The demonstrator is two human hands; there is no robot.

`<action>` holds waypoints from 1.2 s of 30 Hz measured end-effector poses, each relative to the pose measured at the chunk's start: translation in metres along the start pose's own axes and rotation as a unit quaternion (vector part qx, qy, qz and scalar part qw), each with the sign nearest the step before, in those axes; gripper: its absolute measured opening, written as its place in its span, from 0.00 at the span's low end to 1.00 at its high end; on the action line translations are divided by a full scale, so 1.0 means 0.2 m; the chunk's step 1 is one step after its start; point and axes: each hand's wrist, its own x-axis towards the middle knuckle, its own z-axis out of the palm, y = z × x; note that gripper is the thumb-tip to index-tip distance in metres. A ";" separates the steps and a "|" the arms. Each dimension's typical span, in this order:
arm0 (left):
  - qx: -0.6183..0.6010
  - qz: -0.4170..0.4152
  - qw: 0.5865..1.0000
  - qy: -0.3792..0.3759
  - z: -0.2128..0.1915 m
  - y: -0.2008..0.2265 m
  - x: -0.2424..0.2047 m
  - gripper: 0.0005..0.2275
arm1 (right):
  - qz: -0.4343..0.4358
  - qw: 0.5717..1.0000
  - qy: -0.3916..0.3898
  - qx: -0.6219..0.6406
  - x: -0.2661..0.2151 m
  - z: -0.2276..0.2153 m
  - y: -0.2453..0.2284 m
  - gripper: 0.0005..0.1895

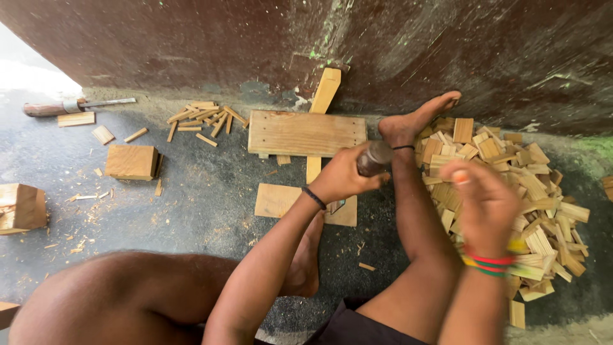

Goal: The person sits on the floor and uses a hammer and chisel to split small wooden blocks into thin strips. They repeatedly position the wood on a wooden stand, strike the chisel, and collect the resulting pieces.

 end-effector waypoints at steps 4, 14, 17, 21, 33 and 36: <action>0.012 -0.009 1.000 -0.022 0.03 0.04 -0.03 0.20 | -0.036 0.997 0.023 -0.066 0.34 0.04 -0.05 0.30; 0.055 0.044 0.997 -0.035 0.15 -0.03 -0.13 0.22 | 0.084 0.900 -0.135 -0.406 0.42 0.77 0.33 0.35; -0.046 0.183 0.982 0.025 0.14 -0.09 -0.17 0.23 | 0.051 0.827 -0.273 -0.489 0.27 0.73 -0.03 0.29; 0.055 0.058 0.995 -0.055 0.21 -0.23 -0.26 0.21 | -0.030 0.896 -0.235 -0.376 0.21 0.73 -0.19 0.29; 0.070 0.085 0.994 0.018 0.17 0.00 -0.18 0.25 | -0.103 0.964 -0.216 -0.113 0.14 0.35 -0.39 0.30; 0.066 0.088 0.994 0.016 0.10 0.05 -0.16 0.23 | -0.135 0.967 -0.196 -0.092 0.15 0.39 -0.45 0.28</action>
